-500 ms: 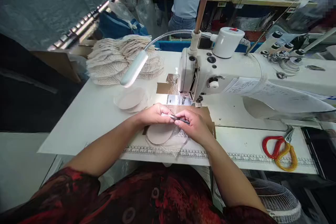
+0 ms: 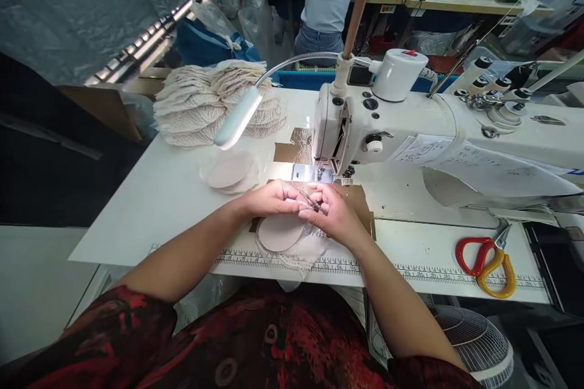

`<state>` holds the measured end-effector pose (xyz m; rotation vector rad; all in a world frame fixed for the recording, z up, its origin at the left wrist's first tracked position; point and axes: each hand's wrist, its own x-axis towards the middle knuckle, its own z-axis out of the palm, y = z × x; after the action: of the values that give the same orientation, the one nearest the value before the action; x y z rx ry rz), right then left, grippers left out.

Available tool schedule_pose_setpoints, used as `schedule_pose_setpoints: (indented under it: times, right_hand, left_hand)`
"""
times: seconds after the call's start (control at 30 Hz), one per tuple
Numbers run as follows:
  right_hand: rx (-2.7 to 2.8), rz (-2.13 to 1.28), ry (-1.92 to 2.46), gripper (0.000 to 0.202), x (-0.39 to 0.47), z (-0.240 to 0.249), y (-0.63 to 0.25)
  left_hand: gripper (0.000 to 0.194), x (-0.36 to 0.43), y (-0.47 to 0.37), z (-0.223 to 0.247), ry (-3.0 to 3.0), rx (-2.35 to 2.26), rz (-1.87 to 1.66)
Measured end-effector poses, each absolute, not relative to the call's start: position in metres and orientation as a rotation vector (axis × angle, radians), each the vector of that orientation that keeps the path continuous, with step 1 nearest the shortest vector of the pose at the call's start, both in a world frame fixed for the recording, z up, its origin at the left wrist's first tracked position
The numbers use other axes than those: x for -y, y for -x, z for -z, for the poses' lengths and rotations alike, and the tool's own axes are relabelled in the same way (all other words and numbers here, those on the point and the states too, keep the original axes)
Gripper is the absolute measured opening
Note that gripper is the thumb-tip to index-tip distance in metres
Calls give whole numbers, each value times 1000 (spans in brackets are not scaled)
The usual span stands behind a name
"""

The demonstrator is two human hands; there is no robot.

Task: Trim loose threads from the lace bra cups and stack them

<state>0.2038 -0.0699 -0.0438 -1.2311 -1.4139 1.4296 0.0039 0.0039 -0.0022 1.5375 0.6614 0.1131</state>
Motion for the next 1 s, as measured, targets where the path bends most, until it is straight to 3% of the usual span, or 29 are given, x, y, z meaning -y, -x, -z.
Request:
schedule_pose_setpoints:
  times: [0.13, 0.33, 0.43, 0.6, 0.87, 1.0]
  right_hand:
    - [1603, -1329, 1377, 30, 68, 44, -207]
    - [1629, -1344, 1466, 19, 69, 42, -218]
    - [1618, -1411, 1439, 23, 70, 40, -219]
    - [1532, -1359, 1396, 48, 70, 39, -209]
    - [1628, -1223, 1267, 28, 76, 34, -205]
    - [1566, -1216, 1180, 23, 80, 29, -207]
  left_hand:
    - [41, -17, 11, -6, -1602, -511, 65]
    - [61, -22, 32, -20, -1630, -753, 87]
    - [59, -17, 28, -23, -1692, -795, 38]
    - [53, -6, 13, -27, -1845, -800, -53]
    - [35, 19, 17, -40, -2019, -1003, -356]
    - [48, 30, 29, -35, -1593, -1080, -120]
